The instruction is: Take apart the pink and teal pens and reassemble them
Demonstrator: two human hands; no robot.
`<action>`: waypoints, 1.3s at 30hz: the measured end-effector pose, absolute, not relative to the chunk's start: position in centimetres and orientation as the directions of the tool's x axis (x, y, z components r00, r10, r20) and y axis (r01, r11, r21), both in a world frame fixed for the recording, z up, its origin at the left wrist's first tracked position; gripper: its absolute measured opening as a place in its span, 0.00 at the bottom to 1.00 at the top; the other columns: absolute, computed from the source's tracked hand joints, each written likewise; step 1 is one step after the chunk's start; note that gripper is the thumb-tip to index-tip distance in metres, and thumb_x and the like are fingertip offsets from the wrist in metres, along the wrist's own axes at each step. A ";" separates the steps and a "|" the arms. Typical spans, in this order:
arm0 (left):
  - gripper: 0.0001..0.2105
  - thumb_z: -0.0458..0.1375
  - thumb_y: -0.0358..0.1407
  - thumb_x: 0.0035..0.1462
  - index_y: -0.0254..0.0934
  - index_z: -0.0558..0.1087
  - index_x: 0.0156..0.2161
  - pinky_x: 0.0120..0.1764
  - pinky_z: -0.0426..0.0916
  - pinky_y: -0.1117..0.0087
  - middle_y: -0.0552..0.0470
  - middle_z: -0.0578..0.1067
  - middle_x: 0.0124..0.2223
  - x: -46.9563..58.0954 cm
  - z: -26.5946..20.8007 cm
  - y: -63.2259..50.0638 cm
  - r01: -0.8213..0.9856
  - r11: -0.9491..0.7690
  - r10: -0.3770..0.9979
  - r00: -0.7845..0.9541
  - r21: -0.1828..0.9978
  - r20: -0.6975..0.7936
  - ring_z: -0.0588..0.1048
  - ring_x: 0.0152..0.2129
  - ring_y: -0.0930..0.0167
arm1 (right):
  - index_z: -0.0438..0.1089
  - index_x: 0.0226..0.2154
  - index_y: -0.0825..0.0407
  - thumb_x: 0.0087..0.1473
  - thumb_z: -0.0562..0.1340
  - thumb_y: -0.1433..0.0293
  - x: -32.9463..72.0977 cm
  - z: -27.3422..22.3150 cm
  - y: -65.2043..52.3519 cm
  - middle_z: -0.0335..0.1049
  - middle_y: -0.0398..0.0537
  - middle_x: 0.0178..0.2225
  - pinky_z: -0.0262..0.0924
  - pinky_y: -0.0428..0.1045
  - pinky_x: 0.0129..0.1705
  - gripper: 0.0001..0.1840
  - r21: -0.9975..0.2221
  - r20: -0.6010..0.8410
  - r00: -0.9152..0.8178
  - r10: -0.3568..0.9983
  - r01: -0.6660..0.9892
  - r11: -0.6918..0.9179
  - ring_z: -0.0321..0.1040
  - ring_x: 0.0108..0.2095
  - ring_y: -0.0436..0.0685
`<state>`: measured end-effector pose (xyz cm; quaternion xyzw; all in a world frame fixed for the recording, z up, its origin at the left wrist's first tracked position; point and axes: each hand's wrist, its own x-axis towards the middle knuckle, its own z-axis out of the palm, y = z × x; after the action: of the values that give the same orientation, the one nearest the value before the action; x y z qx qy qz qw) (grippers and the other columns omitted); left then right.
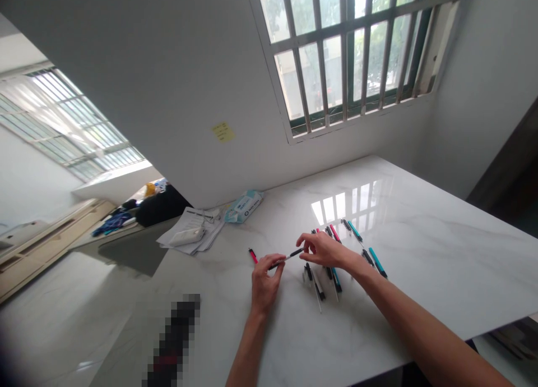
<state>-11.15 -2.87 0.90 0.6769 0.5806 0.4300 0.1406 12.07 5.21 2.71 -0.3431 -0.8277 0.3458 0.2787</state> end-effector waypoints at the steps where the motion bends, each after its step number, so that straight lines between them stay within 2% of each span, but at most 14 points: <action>1: 0.07 0.60 0.34 0.62 0.43 0.82 0.41 0.52 0.72 0.54 0.48 0.82 0.43 -11.1 1.0 -2.9 0.661 -0.287 0.907 -0.045 0.693 0.418 0.79 0.43 0.62 | 0.76 0.43 0.51 0.60 0.65 0.64 12.0 2.7 5.2 0.74 0.42 0.27 0.56 0.46 0.30 0.10 -0.765 0.225 -0.605 0.764 0.376 0.523 0.66 0.27 0.51; 4: 0.08 0.60 0.35 0.62 0.43 0.82 0.41 0.51 0.72 0.53 0.47 0.82 0.42 -11.0 1.2 -3.0 0.651 -0.286 0.904 -0.060 0.704 0.423 0.79 0.43 0.61 | 0.77 0.38 0.52 0.63 0.63 0.61 11.7 2.4 5.2 0.74 0.44 0.26 0.56 0.46 0.30 0.11 -0.776 0.215 -0.585 0.782 0.384 0.501 0.66 0.26 0.51; 7: 0.07 0.60 0.34 0.62 0.44 0.82 0.40 0.50 0.73 0.53 0.48 0.83 0.42 -11.0 1.2 -3.1 0.643 -0.278 0.906 -0.071 0.714 0.417 0.79 0.42 0.61 | 0.76 0.41 0.51 0.61 0.65 0.60 11.5 2.1 5.2 0.76 0.44 0.28 0.58 0.47 0.31 0.12 -0.779 0.238 -0.600 0.764 0.352 0.519 0.67 0.27 0.52; 10: 0.07 0.61 0.34 0.61 0.45 0.82 0.40 0.49 0.73 0.52 0.49 0.82 0.41 -11.0 1.0 -3.2 0.634 -0.271 0.908 -0.080 0.724 0.410 0.79 0.42 0.62 | 0.75 0.37 0.51 0.63 0.63 0.59 11.4 1.7 5.0 0.76 0.45 0.27 0.57 0.47 0.30 0.13 -0.793 0.212 -0.600 0.772 0.356 0.494 0.67 0.26 0.52; 15: 0.07 0.61 0.33 0.61 0.45 0.81 0.40 0.50 0.74 0.52 0.51 0.82 0.41 -11.2 0.6 -3.4 0.626 -0.269 0.909 -0.086 0.732 0.408 0.79 0.42 0.63 | 0.75 0.40 0.51 0.61 0.64 0.58 11.1 1.2 4.9 0.75 0.44 0.28 0.57 0.47 0.31 0.13 -0.760 0.237 -0.603 0.762 0.373 0.532 0.67 0.28 0.53; 18: 0.07 0.61 0.33 0.61 0.45 0.81 0.39 0.51 0.74 0.51 0.51 0.82 0.41 -11.2 0.4 -3.4 0.607 -0.280 0.910 -0.080 0.744 0.407 0.79 0.42 0.64 | 0.75 0.31 0.52 0.66 0.59 0.55 10.9 1.1 5.0 0.74 0.46 0.26 0.57 0.48 0.32 0.20 -0.754 0.205 -0.613 0.763 0.397 0.523 0.66 0.27 0.53; 19: 0.07 0.61 0.32 0.61 0.45 0.81 0.39 0.50 0.74 0.51 0.51 0.82 0.41 -11.2 0.4 -3.4 0.603 -0.282 0.910 -0.079 0.746 0.408 0.80 0.41 0.64 | 0.75 0.31 0.51 0.66 0.58 0.54 10.9 1.1 5.0 0.75 0.46 0.26 0.57 0.48 0.32 0.21 -0.753 0.204 -0.611 0.765 0.401 0.521 0.67 0.27 0.53; 23: 0.07 0.61 0.31 0.60 0.45 0.81 0.39 0.49 0.75 0.51 0.50 0.82 0.41 -11.1 0.5 -3.5 0.602 -0.282 0.911 -0.077 0.747 0.406 0.80 0.41 0.64 | 0.76 0.38 0.50 0.61 0.64 0.55 11.0 1.1 5.0 0.77 0.48 0.32 0.60 0.49 0.36 0.16 -0.730 0.277 -0.592 0.757 0.382 0.566 0.69 0.33 0.55; 27: 0.07 0.62 0.31 0.60 0.45 0.82 0.39 0.48 0.75 0.54 0.51 0.83 0.40 -11.0 0.8 -3.6 0.606 -0.282 0.918 -0.055 0.744 0.392 0.80 0.40 0.64 | 0.73 0.27 0.51 0.67 0.56 0.53 10.9 1.1 5.0 0.73 0.47 0.25 0.56 0.50 0.34 0.25 -0.708 0.211 -0.579 0.788 0.465 0.531 0.66 0.27 0.54; 29: 0.07 0.62 0.30 0.59 0.44 0.82 0.39 0.48 0.75 0.56 0.51 0.83 0.40 -11.0 0.8 -3.7 0.600 -0.285 0.918 -0.054 0.748 0.393 0.79 0.40 0.64 | 0.75 0.30 0.51 0.67 0.57 0.53 10.9 1.2 5.0 0.73 0.46 0.26 0.56 0.49 0.33 0.23 -0.720 0.209 -0.577 0.789 0.455 0.523 0.67 0.27 0.54; 32: 0.07 0.62 0.30 0.59 0.43 0.82 0.38 0.46 0.75 0.59 0.50 0.82 0.40 -11.1 0.7 -3.6 0.575 -0.289 0.913 -0.075 0.766 0.401 0.79 0.40 0.64 | 0.76 0.37 0.50 0.62 0.64 0.53 10.9 1.0 5.0 0.76 0.46 0.31 0.58 0.48 0.35 0.17 -0.729 0.264 -0.589 0.764 0.396 0.558 0.69 0.31 0.55; 36: 0.05 0.63 0.32 0.59 0.42 0.82 0.37 0.46 0.76 0.60 0.48 0.82 0.40 -11.2 0.4 -3.5 0.538 -0.313 0.905 -0.081 0.782 0.418 0.79 0.40 0.64 | 0.75 0.28 0.51 0.66 0.59 0.52 10.8 0.6 5.3 0.73 0.46 0.25 0.57 0.49 0.33 0.24 -0.717 0.224 -0.576 0.786 0.448 0.533 0.67 0.27 0.54; 37: 0.05 0.63 0.33 0.59 0.42 0.82 0.37 0.46 0.76 0.59 0.48 0.82 0.40 -11.2 0.4 -3.4 0.534 -0.318 0.904 -0.080 0.784 0.421 0.79 0.41 0.64 | 0.75 0.27 0.51 0.67 0.58 0.52 10.8 0.6 5.4 0.72 0.46 0.24 0.56 0.49 0.32 0.25 -0.719 0.213 -0.573 0.791 0.456 0.524 0.66 0.26 0.54; 39: 0.05 0.63 0.33 0.59 0.43 0.82 0.37 0.45 0.76 0.59 0.48 0.82 0.40 -11.3 0.3 -3.3 0.530 -0.317 0.903 -0.084 0.787 0.420 0.79 0.41 0.63 | 0.76 0.32 0.50 0.65 0.61 0.53 10.9 0.6 5.3 0.73 0.45 0.26 0.57 0.49 0.33 0.20 -0.730 0.230 -0.578 0.783 0.430 0.532 0.67 0.27 0.54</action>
<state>-11.26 -3.34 0.35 0.6489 0.5523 0.4870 0.1916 10.87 5.35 0.61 -0.3655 -0.8297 0.3171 0.2782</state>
